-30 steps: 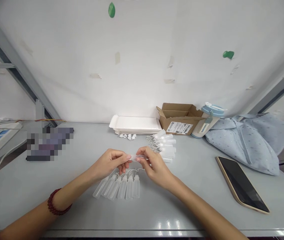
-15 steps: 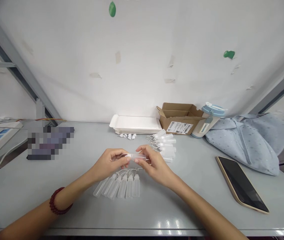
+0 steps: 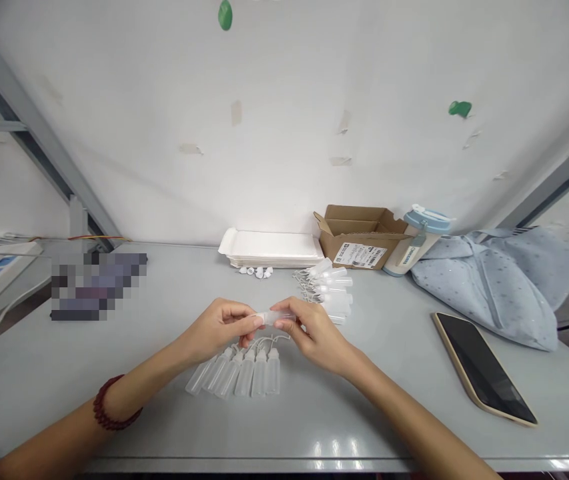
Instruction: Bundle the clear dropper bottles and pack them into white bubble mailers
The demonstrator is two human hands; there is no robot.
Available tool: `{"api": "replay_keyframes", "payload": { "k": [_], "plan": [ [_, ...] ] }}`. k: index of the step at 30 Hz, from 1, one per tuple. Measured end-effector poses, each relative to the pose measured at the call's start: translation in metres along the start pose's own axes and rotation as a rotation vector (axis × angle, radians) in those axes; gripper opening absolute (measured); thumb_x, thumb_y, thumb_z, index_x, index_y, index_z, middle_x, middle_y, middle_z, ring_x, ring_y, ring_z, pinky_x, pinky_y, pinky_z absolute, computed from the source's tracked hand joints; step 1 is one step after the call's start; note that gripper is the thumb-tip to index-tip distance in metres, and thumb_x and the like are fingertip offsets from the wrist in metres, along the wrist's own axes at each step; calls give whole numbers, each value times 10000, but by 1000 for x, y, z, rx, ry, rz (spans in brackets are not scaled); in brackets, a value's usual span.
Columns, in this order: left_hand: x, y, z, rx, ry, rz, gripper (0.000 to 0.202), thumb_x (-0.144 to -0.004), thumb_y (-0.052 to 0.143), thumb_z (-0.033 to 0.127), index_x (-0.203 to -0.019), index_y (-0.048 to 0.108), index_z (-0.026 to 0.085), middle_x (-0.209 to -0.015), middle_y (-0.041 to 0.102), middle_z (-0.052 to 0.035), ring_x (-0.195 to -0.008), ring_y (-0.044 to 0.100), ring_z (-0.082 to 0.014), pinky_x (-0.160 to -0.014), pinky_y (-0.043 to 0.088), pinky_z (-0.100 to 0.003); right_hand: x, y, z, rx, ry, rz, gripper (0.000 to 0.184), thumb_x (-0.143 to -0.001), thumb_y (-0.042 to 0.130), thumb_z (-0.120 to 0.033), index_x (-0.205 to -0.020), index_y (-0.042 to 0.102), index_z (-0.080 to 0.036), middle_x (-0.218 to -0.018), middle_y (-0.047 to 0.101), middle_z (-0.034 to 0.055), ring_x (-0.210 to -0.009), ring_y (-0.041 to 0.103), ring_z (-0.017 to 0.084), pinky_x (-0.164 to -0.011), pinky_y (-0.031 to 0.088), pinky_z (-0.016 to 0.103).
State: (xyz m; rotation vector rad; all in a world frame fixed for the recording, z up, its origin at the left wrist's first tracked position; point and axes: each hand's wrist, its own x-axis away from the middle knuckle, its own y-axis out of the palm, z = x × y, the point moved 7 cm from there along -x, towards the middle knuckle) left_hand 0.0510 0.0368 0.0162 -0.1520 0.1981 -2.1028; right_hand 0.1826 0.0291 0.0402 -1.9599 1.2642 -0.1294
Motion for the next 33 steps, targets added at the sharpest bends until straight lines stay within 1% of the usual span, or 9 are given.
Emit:
{"api": "replay_keyframes", "payload": {
  "k": [2,5,7,9,15,19,25,29,33],
  "plan": [
    [3,0,7,-145,104,18,294,-820,523,288,-564,519,143,-540,476,26,-525,456,-85,-505,355,-201,0,1,2,-44,30,-32,253,-910,418,-351,-912,589,-163,-661,557,1,-556,449,103,-519,344,225],
    [10,2,25,-434,377,92,238,-805,528,208,-576,536,146,-555,458,30,-534,400,-80,-526,329,-212,0,3,4,-131,78,-76,301,-913,402,-387,-864,591,-158,-595,484,-26,-507,379,87,-492,299,221],
    [15,5,32,-549,499,129,205,-814,515,196,-623,570,147,-569,476,22,-543,399,-86,-542,333,-220,0,2,4,-171,99,-84,316,-911,401,-400,-837,589,-157,-576,451,-35,-495,352,81,-485,281,221],
    [15,5,33,-540,485,137,185,-828,508,217,-680,595,148,-603,514,11,-556,427,-90,-553,353,-218,-1,-1,3,-178,104,-70,316,-911,403,-400,-833,594,-160,-581,451,-33,-501,356,82,-489,280,222],
    [7,8,14,-150,96,-2,361,-882,433,372,-636,566,144,-600,554,2,-589,540,-105,-547,417,-196,-1,-6,-2,-129,62,-17,292,-911,409,-395,-913,600,-174,-658,533,-5,-578,433,104,-536,322,233],
    [7,15,7,-32,31,-47,409,-870,445,397,-571,546,136,-577,552,-8,-570,550,-110,-538,430,-198,0,-1,2,-201,80,-40,339,-921,371,-423,-850,580,-166,-600,467,-26,-523,370,88,-502,294,226],
    [8,15,17,-248,157,-13,384,-880,435,316,-546,519,145,-552,509,9,-535,487,-93,-535,372,-203,1,5,8,-222,156,-49,378,-915,359,-465,-765,541,-170,-519,307,-62,-477,280,83,-461,233,225],
    [11,14,26,-495,339,55,354,-875,434,246,-532,432,160,-539,402,28,-514,363,-86,-505,299,-214,1,7,10,-220,205,-51,398,-905,357,-494,-746,530,-172,-521,302,-60,-482,288,84,-458,236,224],
    [16,17,28,-717,539,134,267,-871,423,184,-609,465,161,-579,382,24,-508,304,-91,-493,262,-229,1,9,14,-265,246,-62,414,-881,383,-527,-729,524,-169,-511,282,-67,-473,270,80,-442,222,217]
  ]
}}
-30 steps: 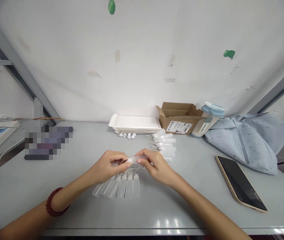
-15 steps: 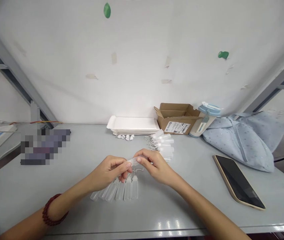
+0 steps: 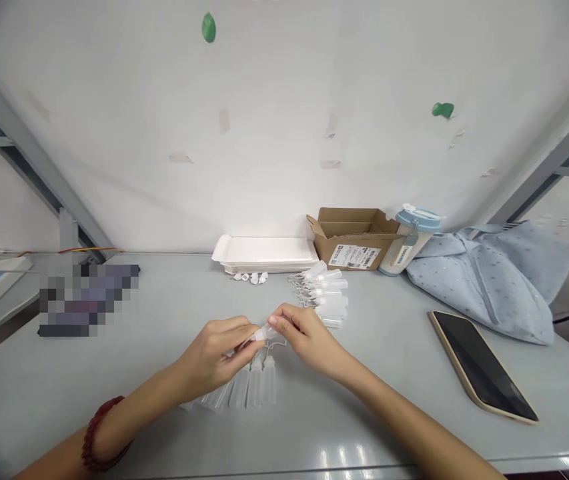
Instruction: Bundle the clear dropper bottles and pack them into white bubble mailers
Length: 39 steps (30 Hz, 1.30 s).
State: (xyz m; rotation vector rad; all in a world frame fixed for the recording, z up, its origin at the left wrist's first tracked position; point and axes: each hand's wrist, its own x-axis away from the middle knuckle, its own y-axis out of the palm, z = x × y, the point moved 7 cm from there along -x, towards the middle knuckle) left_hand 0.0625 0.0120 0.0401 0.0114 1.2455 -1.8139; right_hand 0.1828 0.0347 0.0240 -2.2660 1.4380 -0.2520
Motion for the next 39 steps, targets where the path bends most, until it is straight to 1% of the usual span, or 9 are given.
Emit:
{"api": "replay_keyframes", "payload": {
  "k": [4,9,14,16,18,22,27,32,39],
  "plan": [
    [3,3,3,-115,77,11,235,-884,407,183,-680,521,152,-604,424,9,-512,323,-99,-489,268,-231,-1,3,6,-163,71,-43,403,-854,429,-540,-709,504,-171,-496,245,-82,-453,231,71,-426,194,213],
    [-2,1,-12,10,-108,-33,216,-880,441,243,-724,565,157,-641,517,4,-561,450,-100,-556,372,-218,-4,-3,7,-181,95,-1,381,-842,461,-521,-735,534,-163,-496,305,-74,-458,287,71,-441,235,216],
    [-1,-15,-40,114,-363,72,260,-870,459,332,-1003,599,157,-771,638,-27,-691,571,-135,-628,454,-233,-10,-54,11,70,11,344,356,-835,469,-494,-889,586,-162,-601,479,-22,-515,413,98,-486,341,232],
    [0,-20,-46,122,-411,98,287,-865,458,338,-1040,594,154,-775,648,-28,-694,583,-137,-631,468,-238,-9,-80,14,191,-13,493,358,-820,486,-485,-935,593,-163,-692,557,14,-575,474,125,-527,383,253],
    [0,-25,-49,121,-422,118,287,-861,456,332,-1042,592,156,-761,648,-23,-680,585,-136,-629,477,-243,-8,-102,16,270,-40,561,343,-803,511,-470,-943,602,-171,-779,599,43,-654,514,154,-589,418,279],
    [-1,-28,-50,117,-425,141,283,-857,451,321,-1040,587,154,-734,645,-16,-656,583,-134,-617,480,-245,-7,-126,25,346,15,459,326,-781,536,-472,-918,615,-186,-854,635,59,-699,537,179,-640,424,314],
    [0,-22,-49,126,-428,94,284,-862,441,313,-1049,584,154,-715,642,-10,-638,572,-128,-617,474,-243,-5,-129,37,373,125,251,286,-722,595,-454,-805,614,-181,-857,633,53,-700,530,172,-639,420,302],
    [-1,-19,-47,135,-432,66,279,-870,426,310,-1041,586,158,-663,623,3,-584,556,-122,-583,461,-239,-5,-131,43,440,123,242,225,-676,633,-394,-749,592,-185,-824,618,36,-731,521,173,-685,418,307],
    [-1,-17,-47,124,-431,58,272,-864,428,309,-1024,593,164,-644,620,6,-567,567,-125,-572,465,-240,-6,-130,46,623,96,228,175,-665,613,-335,-763,593,-192,-788,590,21,-686,487,159,-646,391,292]
  ]
}}
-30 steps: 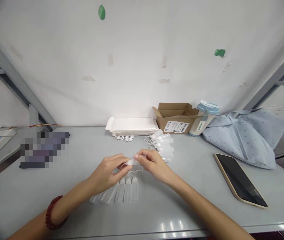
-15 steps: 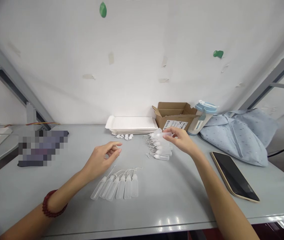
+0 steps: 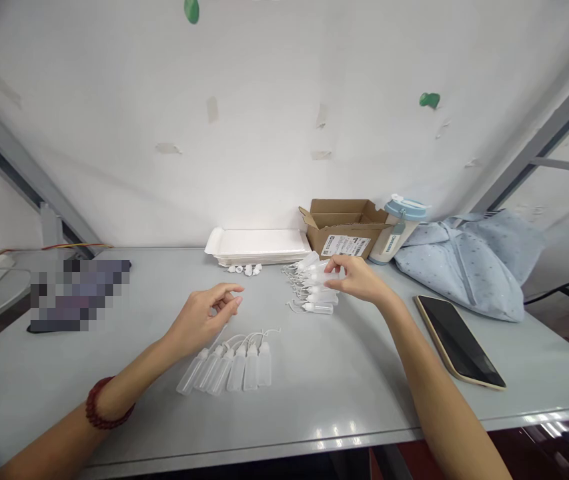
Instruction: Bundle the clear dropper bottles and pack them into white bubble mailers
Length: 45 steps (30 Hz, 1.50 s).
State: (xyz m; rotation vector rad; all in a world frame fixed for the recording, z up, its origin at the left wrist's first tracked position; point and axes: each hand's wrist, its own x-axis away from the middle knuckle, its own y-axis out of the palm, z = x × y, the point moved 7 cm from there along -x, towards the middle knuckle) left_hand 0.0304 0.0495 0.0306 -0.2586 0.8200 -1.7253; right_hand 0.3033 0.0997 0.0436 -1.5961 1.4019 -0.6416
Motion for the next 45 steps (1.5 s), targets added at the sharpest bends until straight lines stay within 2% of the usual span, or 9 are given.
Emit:
{"api": "replay_keyframes", "payload": {
  "k": [10,17,23,25,29,33,34,40,45],
  "plan": [
    [3,4,3,52,-19,-27,281,-862,442,328,-1038,588,164,-654,609,9,-558,552,-114,-565,473,-231,-1,3,-4,11,-44,-29,159,-708,590,-351,-760,585,-201,-825,610,34,-789,515,192,-662,390,296],
    [3,5,3,40,-28,-35,284,-867,439,330,-1035,590,159,-646,607,11,-547,540,-110,-557,457,-227,0,-2,-7,-11,-40,-2,157,-717,594,-356,-746,588,-201,-810,621,35,-757,508,186,-657,389,302],
    [0,5,-4,-12,-4,-22,259,-864,428,302,-970,618,161,-661,629,-2,-597,565,-126,-588,454,-237,6,-3,-32,-70,-80,33,149,-770,546,-324,-706,588,-197,-725,603,16,-696,486,158,-632,381,274],
    [-3,4,-9,-46,1,0,242,-858,429,286,-906,634,166,-672,641,-6,-612,573,-135,-582,449,-239,10,5,-49,-142,-133,-20,144,-784,538,-303,-708,584,-190,-719,602,11,-672,490,142,-610,384,254],
    [-13,-1,-26,-174,5,82,221,-846,429,236,-837,640,170,-788,672,-30,-718,595,-168,-644,465,-276,27,34,-92,-239,-270,-273,123,-812,522,-255,-754,596,-176,-706,602,7,-648,494,120,-605,405,232],
    [-26,-11,-45,-408,62,237,232,-821,435,166,-945,630,143,-960,637,-100,-984,526,-252,-848,449,-402,52,63,-123,-246,-404,-554,114,-811,535,-224,-863,622,-172,-753,629,10,-644,527,108,-612,419,223],
    [-30,-10,-49,-433,92,239,260,-815,435,147,-999,618,136,-1034,617,-114,-1031,503,-259,-880,437,-420,56,68,-127,-242,-424,-597,130,-811,539,-224,-893,625,-172,-764,634,12,-648,536,108,-614,422,222],
    [-44,3,-69,-394,212,54,425,-789,411,69,-1167,556,198,-1350,463,-64,-1250,357,-251,-992,368,-466,68,83,-133,-226,-482,-703,161,-806,549,-216,-928,642,-167,-777,644,24,-662,567,115,-620,428,222],
    [-45,4,-76,-342,162,65,349,-816,397,94,-1085,605,170,-1265,538,-88,-1163,459,-241,-977,383,-451,65,88,-132,-194,-439,-718,182,-802,549,-209,-951,643,-164,-768,653,30,-662,580,125,-615,426,223]
  ]
}}
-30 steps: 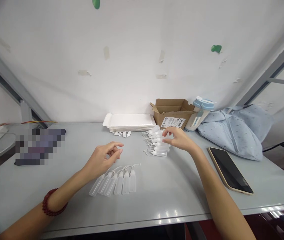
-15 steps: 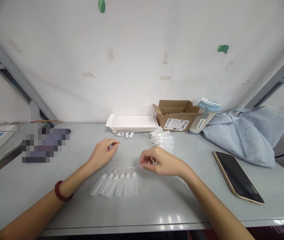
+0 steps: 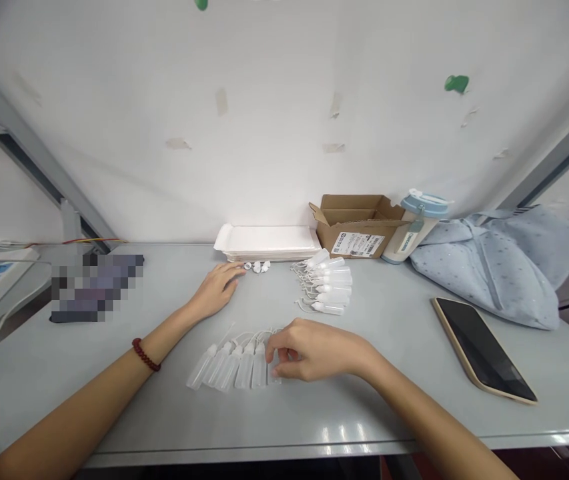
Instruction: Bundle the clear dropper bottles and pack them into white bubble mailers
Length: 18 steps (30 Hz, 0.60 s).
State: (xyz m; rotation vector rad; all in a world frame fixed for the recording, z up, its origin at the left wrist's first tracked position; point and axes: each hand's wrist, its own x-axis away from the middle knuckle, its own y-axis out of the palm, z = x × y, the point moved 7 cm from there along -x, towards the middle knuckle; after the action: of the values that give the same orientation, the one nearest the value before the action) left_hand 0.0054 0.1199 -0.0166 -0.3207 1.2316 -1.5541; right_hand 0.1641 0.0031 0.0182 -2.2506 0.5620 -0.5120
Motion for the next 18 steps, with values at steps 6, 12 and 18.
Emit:
{"api": "replay_keyframes", "payload": {
  "k": [6,12,18],
  "plan": [
    [-1,-4,1,44,-52,27,336,-792,398,77,-1016,636,158,-1075,610,-96,-1009,558,-213,-893,448,-376,0,0,1,18,27,-5,197,-807,539,-207,-969,648,-182,-727,647,16,-643,582,119,-600,413,207],
    [0,-10,-4,91,-141,4,372,-752,461,134,-1098,599,137,-1065,619,-107,-913,591,-209,-847,471,-357,1,4,9,49,103,-55,193,-819,544,-269,-963,651,-198,-650,612,-10,-569,541,100,-527,366,185],
    [-2,-13,-14,146,-170,-95,366,-724,509,216,-1073,617,187,-1038,658,-56,-912,600,-201,-770,487,-305,2,2,10,48,114,-62,162,-809,556,-260,-936,641,-205,-655,607,-21,-587,538,99,-537,356,187]
  ]
}}
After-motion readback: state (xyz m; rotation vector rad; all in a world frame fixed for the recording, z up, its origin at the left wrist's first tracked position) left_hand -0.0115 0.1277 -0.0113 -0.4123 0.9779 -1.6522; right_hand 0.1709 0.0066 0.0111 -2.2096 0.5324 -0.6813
